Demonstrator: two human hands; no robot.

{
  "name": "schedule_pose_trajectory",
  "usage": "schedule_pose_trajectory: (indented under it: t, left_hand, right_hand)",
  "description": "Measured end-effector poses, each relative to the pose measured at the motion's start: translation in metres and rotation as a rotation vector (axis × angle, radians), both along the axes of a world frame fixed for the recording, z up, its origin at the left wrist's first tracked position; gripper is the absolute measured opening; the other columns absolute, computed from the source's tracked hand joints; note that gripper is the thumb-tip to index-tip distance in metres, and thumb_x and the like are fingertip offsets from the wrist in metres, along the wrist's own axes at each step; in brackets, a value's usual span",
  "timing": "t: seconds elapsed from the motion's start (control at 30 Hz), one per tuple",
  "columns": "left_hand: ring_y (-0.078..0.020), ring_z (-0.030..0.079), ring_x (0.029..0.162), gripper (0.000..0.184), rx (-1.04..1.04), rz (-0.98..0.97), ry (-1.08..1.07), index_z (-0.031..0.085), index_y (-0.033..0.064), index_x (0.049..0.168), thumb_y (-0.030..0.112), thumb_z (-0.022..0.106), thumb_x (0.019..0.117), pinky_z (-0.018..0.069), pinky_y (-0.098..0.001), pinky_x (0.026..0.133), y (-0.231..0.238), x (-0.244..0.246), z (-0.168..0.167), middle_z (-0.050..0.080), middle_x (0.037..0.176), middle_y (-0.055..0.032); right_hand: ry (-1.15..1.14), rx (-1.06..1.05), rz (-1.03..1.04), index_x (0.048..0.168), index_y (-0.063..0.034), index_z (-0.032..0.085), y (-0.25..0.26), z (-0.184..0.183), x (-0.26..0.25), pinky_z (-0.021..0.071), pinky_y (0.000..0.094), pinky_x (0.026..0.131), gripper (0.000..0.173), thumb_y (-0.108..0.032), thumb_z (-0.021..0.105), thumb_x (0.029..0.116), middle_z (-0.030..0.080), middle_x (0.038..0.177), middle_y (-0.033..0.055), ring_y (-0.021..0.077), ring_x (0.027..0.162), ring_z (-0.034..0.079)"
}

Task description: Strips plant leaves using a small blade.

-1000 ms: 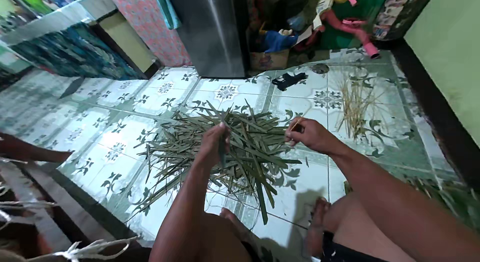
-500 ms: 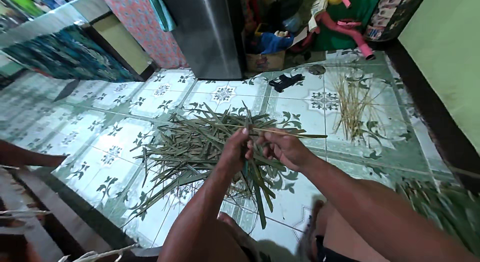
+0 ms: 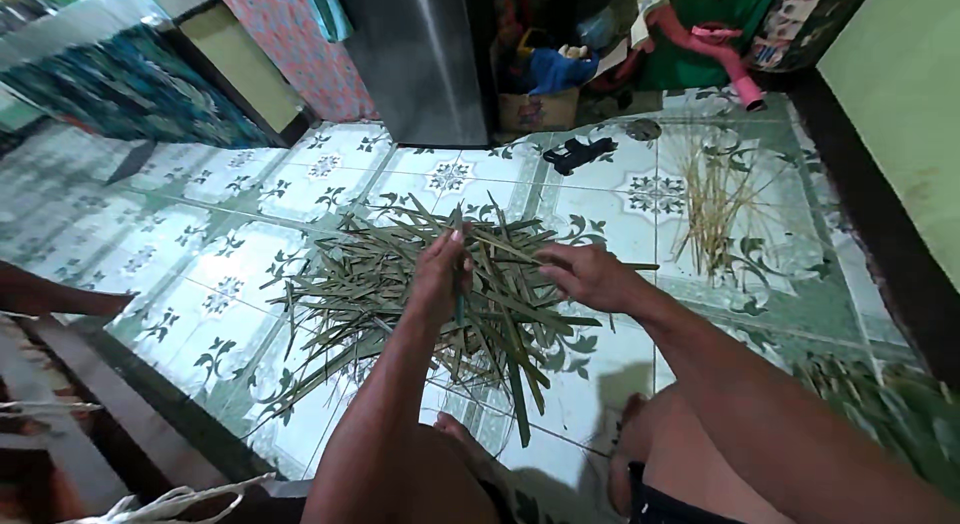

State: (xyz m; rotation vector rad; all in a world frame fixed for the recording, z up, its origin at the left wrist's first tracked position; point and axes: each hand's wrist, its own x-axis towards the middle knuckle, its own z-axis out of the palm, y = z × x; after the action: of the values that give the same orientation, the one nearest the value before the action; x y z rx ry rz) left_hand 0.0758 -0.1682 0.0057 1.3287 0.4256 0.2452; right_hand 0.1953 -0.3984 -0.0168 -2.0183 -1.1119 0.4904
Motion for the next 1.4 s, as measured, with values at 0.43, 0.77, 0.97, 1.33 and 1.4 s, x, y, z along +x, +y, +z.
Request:
schedule_pose_trajectory:
  t: [0.43, 0.77, 0.97, 1.33, 1.4]
  left_hand:
    - [-0.0029, 0.049, 0.044, 0.036, -0.063, -0.156, -0.094, 0.060, 0.0048, 0.131, 0.027, 0.043, 0.1086, 0.0437, -0.0170, 0.042, 0.000, -0.018, 0.011, 0.054, 0.061, 0.0032]
    - [0.0001, 0.041, 0.040, 0.035, -0.083, 0.078, -0.170, 0.059, 0.0151, 0.128, 0.038, 0.042, 0.1079, 0.0408, -0.0155, 0.040, 0.035, -0.022, 0.021, 0.045, 0.057, 0.0089]
    - [-0.0041, 0.048, 0.046, 0.037, 0.072, -0.165, -0.027, 0.058, 0.0110, 0.138, 0.028, 0.042, 0.1090, 0.0445, -0.0193, 0.043, 0.005, -0.017, 0.006, 0.053, 0.062, 0.0039]
    - [-0.0019, 0.047, 0.041, 0.042, -0.151, -0.119, -0.170, 0.055, 0.0144, 0.137, 0.040, 0.051, 0.1041, 0.0446, -0.0170, 0.041, 0.010, -0.020, 0.013, 0.048, 0.057, 0.0077]
    - [-0.0022, 0.049, 0.044, 0.040, -0.130, -0.195, -0.093, 0.057, 0.0117, 0.136, 0.035, 0.051, 0.1046, 0.0447, -0.0168, 0.042, -0.001, -0.020, 0.009, 0.053, 0.061, 0.0060]
  right_hand:
    - [0.119, 0.181, 0.129, 0.116, -0.0064, 0.072, -0.005, 0.007, -0.007, 0.0469, 0.0190, 0.062, 0.030, -0.020, 0.046, 0.1073, 0.062, 0.075, -0.0055, -0.0011, 0.063, 0.052]
    - [0.082, 0.184, 0.128, 0.113, -0.0059, 0.073, -0.018, 0.008, -0.003, 0.0471, 0.0195, 0.063, 0.031, -0.018, 0.045, 0.1056, 0.061, 0.074, -0.0055, -0.0009, 0.063, 0.052]
    - [0.189, 0.141, 0.104, 0.120, -0.0062, 0.070, -0.009, 0.004, -0.008, 0.0427, 0.0189, 0.050, 0.030, -0.020, 0.045, 0.1078, 0.061, 0.073, -0.0055, 0.0003, 0.053, 0.048]
    - [-0.040, 0.217, 0.157, 0.114, -0.0069, 0.074, -0.017, -0.001, -0.005, 0.0507, 0.0198, 0.066, 0.031, -0.019, 0.047, 0.1060, 0.065, 0.076, -0.0036, -0.0005, 0.066, 0.057]
    - [-0.063, 0.206, 0.138, 0.115, -0.0073, 0.075, -0.017, 0.001, -0.008, 0.0518, 0.0219, 0.068, 0.031, -0.019, 0.047, 0.1056, 0.067, 0.079, -0.0019, 0.0015, 0.067, 0.058]
